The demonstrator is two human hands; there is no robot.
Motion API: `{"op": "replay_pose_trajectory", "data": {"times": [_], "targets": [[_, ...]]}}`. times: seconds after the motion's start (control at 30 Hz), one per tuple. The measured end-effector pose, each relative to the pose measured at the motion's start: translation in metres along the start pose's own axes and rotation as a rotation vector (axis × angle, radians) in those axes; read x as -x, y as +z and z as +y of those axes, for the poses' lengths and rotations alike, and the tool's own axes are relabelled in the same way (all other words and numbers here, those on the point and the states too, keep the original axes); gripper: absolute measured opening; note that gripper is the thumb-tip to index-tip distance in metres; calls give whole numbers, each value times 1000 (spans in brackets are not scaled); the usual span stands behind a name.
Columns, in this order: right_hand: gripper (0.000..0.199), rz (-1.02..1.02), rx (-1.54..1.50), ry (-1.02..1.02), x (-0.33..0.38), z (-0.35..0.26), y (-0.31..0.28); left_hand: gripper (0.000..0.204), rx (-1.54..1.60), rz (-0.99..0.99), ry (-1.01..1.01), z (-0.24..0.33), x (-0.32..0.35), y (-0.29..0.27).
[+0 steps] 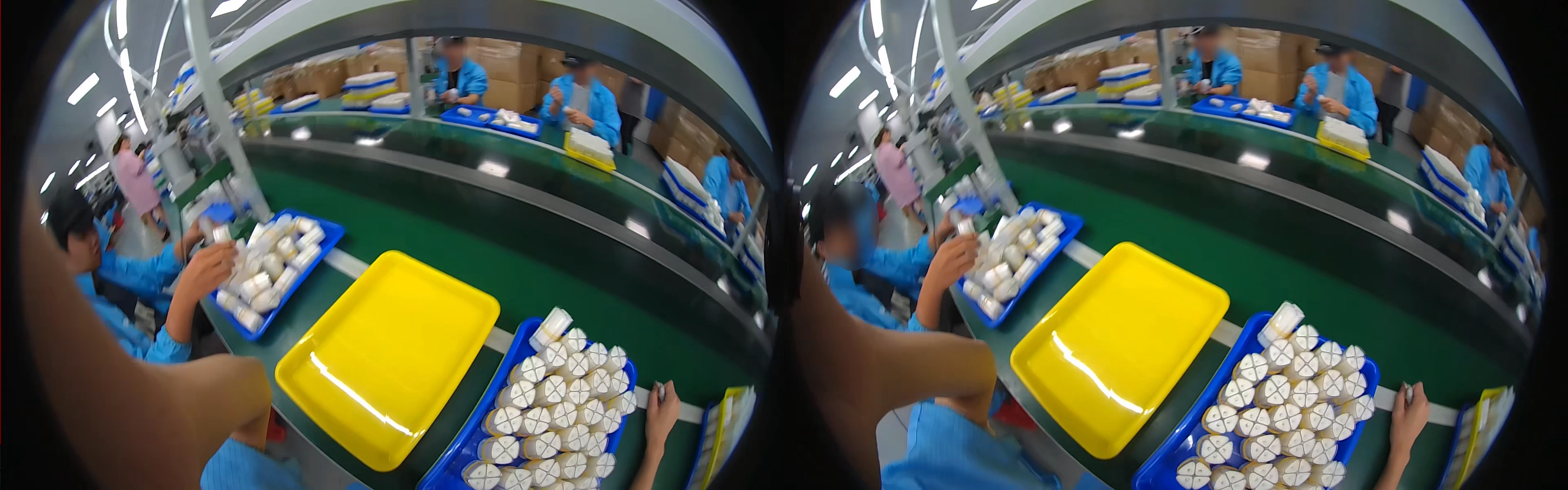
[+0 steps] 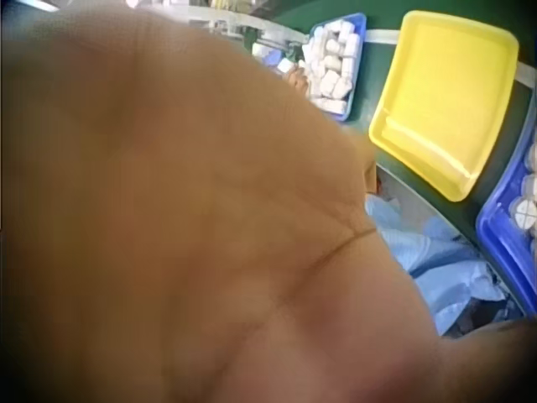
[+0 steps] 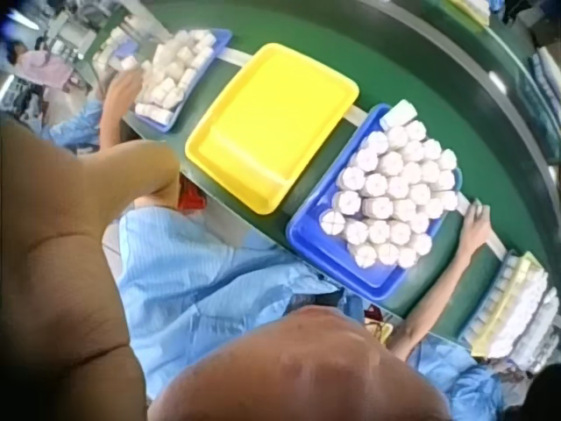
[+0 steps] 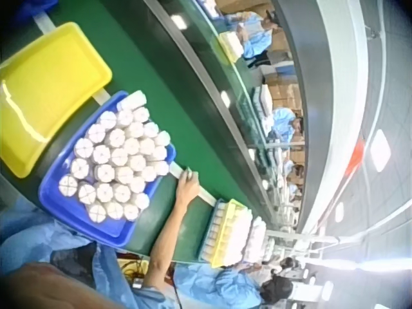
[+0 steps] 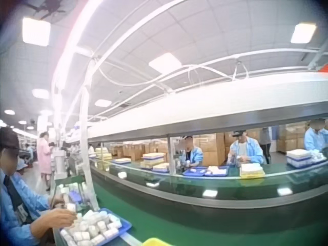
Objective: Assembling small white plastic components at a factory workstation.
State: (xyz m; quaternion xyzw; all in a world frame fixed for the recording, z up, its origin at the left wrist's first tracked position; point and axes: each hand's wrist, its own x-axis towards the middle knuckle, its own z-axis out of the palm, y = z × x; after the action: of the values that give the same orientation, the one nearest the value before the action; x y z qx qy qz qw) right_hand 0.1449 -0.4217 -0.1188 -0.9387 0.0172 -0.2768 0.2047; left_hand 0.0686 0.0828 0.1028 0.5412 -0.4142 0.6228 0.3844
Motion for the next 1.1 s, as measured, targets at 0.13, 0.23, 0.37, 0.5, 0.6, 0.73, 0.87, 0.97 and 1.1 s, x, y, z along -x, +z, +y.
{"op": "replay_pose_trajectory", "data": {"times": [0.13,0.23,0.37,0.5,0.6,0.73,0.87,0.97,1.1], "targets": [[27,-6,28,34,-5,5,3,27,54,-12,79,-26,-13,13],[27,46,27,16,1,12,7,27,99,-17,159,-47,-31,16],[24,135,51,-95,14,44,5,26,137,46,309,-57,-66,31],[26,-340,183,186,-5,-50,-47,26,168,110,509,-57,-91,36],[28,-267,105,42,2,62,16,25,179,143,581,-59,-95,30],[27,-80,144,0,19,-3,-26,25,149,205,512,-57,-77,29],[24,-131,115,17,-1,-27,-26,24,120,198,450,-62,-65,27],[24,-134,106,11,1,-19,-25,24,103,184,403,-56,-55,23],[27,-149,112,-2,5,-17,-25,23,58,167,363,-40,-44,12]]}}
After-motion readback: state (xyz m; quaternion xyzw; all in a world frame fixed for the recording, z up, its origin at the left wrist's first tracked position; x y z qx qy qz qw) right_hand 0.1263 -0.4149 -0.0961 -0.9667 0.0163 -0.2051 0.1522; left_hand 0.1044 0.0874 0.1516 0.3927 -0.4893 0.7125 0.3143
